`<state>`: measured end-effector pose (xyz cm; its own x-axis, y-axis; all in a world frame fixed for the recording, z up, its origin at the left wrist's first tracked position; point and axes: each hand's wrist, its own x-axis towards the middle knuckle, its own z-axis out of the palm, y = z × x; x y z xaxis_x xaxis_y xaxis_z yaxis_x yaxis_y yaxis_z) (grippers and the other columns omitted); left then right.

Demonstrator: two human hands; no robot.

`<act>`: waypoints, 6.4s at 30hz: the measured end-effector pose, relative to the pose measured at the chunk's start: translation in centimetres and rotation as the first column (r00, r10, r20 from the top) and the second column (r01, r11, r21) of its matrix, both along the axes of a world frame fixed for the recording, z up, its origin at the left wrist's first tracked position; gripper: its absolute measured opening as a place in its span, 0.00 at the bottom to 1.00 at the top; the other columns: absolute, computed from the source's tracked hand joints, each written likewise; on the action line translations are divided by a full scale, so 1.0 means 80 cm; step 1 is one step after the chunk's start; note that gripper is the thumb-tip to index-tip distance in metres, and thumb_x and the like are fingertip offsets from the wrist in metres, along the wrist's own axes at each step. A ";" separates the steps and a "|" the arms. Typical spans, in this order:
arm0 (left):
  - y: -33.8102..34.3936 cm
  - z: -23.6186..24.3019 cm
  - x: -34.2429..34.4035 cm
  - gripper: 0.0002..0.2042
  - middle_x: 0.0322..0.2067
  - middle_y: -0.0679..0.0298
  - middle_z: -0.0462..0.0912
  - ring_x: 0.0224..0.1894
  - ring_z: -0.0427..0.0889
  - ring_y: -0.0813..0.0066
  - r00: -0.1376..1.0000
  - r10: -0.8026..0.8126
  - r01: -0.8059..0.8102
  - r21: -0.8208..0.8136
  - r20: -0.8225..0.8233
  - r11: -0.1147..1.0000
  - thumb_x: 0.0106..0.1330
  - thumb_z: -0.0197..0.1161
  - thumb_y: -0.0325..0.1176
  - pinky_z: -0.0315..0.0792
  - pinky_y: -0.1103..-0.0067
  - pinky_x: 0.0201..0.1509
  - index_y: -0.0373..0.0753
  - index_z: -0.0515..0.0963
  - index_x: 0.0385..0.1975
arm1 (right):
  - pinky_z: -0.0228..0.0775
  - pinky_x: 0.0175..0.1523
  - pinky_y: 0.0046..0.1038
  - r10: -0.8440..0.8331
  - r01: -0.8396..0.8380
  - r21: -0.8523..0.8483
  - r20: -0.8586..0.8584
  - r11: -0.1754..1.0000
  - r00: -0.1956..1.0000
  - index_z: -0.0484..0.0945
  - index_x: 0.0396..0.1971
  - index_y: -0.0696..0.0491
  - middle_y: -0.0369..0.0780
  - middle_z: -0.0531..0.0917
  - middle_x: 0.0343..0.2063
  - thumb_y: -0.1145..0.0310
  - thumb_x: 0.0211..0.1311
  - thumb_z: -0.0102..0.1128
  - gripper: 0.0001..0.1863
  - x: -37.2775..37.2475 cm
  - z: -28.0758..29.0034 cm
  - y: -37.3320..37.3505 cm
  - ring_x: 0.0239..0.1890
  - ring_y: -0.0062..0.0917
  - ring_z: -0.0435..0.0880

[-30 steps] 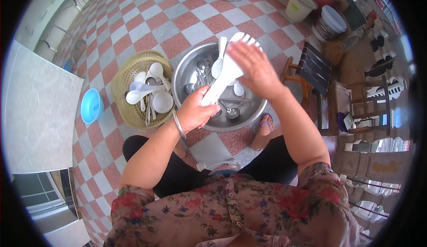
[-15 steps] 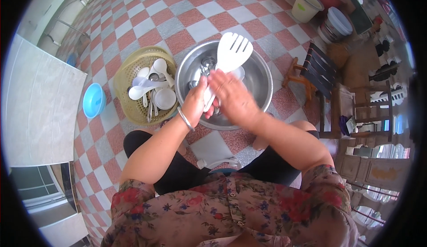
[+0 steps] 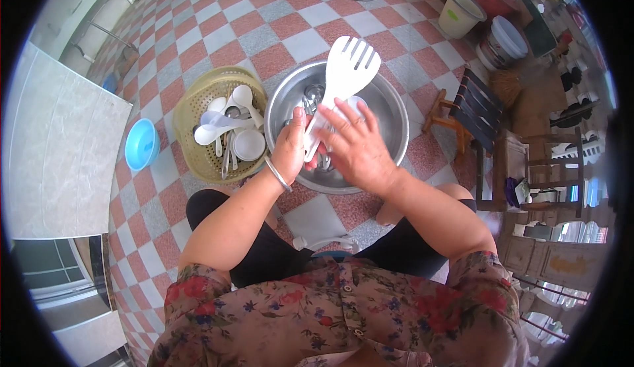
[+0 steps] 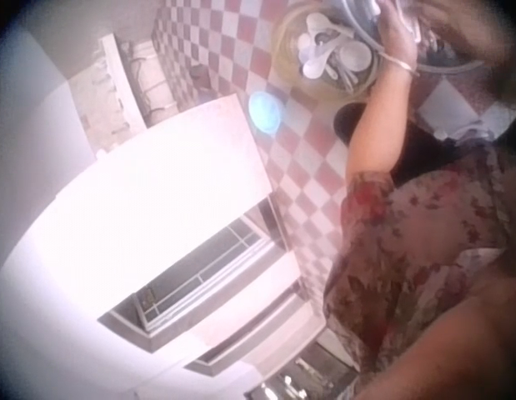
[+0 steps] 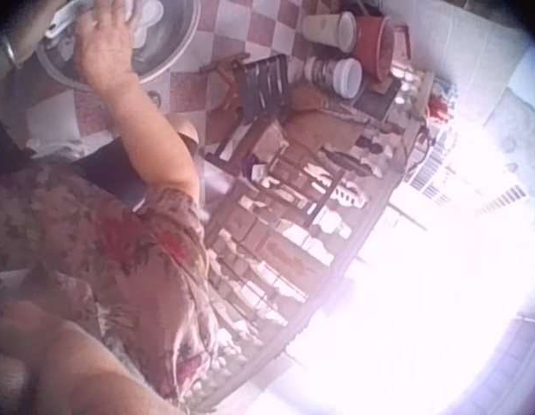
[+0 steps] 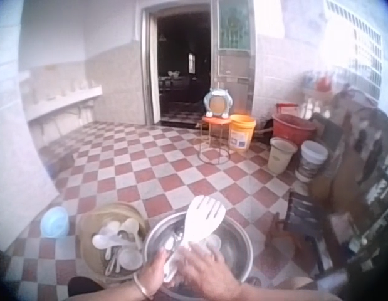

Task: The person washes various plastic and metal utensils and small bowls by hand in a basin of water, then places them into a basket to drain.

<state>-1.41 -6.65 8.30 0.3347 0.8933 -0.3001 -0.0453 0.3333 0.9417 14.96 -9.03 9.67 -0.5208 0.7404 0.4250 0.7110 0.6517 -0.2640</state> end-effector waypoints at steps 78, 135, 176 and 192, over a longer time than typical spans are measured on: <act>-0.012 -0.043 0.025 0.28 0.39 0.63 0.75 0.32 0.77 0.77 0.977 -0.176 0.190 -0.117 0.122 0.975 0.60 0.59 0.44 0.72 0.81 0.30 0.43 0.56 0.57 | 0.70 0.41 0.28 -0.706 -0.399 -0.741 -0.657 0.539 0.266 0.59 0.54 0.55 0.41 0.72 0.42 0.64 0.63 0.45 0.21 0.011 -0.084 0.038 0.43 0.27 0.73; 0.048 -0.054 -0.013 0.12 0.37 0.67 0.77 0.32 0.76 0.79 0.922 0.280 -0.196 -0.303 0.266 0.933 0.64 0.51 0.40 0.68 0.82 0.33 0.46 0.67 0.45 | 0.70 0.40 0.30 -0.242 0.546 -0.246 0.701 0.801 0.671 0.80 0.30 0.47 0.40 0.82 0.30 0.73 0.50 0.50 0.10 0.066 -0.018 0.052 0.37 0.32 0.81; 0.072 -0.042 0.026 0.19 0.42 0.56 0.74 0.25 0.79 0.75 0.977 -0.103 0.150 0.263 -0.187 0.953 0.61 0.41 0.20 0.75 0.80 0.29 0.37 0.58 0.54 | 0.54 0.14 0.17 -0.719 -0.411 -0.884 -0.433 0.222 0.544 0.69 0.34 0.56 0.35 0.70 0.16 0.64 0.67 0.37 0.13 0.021 -0.047 0.061 0.10 0.15 0.60; 0.065 -0.038 0.033 0.17 0.19 0.57 0.78 0.24 0.78 0.61 0.851 0.179 0.086 0.468 -0.493 0.880 0.64 0.49 0.48 0.70 0.72 0.26 0.38 0.74 0.28 | 0.65 0.20 0.18 -0.638 -0.295 -0.791 -0.609 0.536 0.472 0.72 0.39 0.58 0.35 0.76 0.21 0.72 0.59 0.52 0.09 0.007 -0.059 0.068 0.17 0.16 0.73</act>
<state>1.27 -1.45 5.28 0.2061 0.9780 0.0326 0.4775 -0.1296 0.8690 15.50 -3.62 4.98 -0.1110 0.9641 -0.2412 -0.0763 -0.2502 -0.9652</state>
